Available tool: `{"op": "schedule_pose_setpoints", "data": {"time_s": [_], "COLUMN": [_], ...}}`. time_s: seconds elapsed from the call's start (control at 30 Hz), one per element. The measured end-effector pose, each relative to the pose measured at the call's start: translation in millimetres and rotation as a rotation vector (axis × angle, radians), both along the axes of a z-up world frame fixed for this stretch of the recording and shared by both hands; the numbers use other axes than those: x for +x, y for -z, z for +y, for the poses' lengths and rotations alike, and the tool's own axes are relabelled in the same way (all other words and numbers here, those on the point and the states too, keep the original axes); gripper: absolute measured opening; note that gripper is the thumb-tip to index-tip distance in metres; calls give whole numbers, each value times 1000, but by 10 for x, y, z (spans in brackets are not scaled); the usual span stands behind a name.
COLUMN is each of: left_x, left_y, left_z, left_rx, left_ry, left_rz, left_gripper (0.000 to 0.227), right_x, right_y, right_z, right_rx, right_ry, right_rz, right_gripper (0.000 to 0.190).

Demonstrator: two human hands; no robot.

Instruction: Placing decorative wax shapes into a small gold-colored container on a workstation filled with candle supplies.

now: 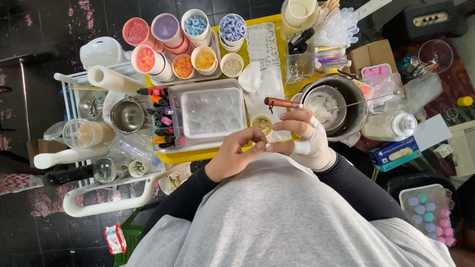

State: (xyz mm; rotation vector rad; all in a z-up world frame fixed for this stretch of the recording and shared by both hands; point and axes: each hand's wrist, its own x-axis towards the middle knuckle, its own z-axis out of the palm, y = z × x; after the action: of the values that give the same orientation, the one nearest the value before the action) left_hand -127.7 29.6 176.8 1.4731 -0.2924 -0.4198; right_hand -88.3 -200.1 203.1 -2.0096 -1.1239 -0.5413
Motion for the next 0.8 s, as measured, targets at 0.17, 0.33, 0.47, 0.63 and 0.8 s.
{"op": "schedule_pose_setpoints", "data": {"time_s": [0.17,0.33,0.47,0.63,0.8], "left_x": [-17,-12,-34,-44,-56], "left_y": [-68,-49,72,217,131], "left_z": [-3,-13,-42,-105,-153], "left_rx": [44,48,-39,-140,-56], "left_ry": [71,64,51,-49,-251], "left_rz": [-44,-66,-51,-10,-78], "left_gripper": [18,16,15,14,14], "right_x": [27,68,95,47,-55], "right_y": [-30,-41,-45,-88,43], "right_z": [78,113,106,109,101], "right_rx": [27,61,76,51,52], "right_ry": [-30,-34,-72,-11,176], "right_rz": [27,90,85,140,196], "right_gripper": [33,32,32,35,33]}}
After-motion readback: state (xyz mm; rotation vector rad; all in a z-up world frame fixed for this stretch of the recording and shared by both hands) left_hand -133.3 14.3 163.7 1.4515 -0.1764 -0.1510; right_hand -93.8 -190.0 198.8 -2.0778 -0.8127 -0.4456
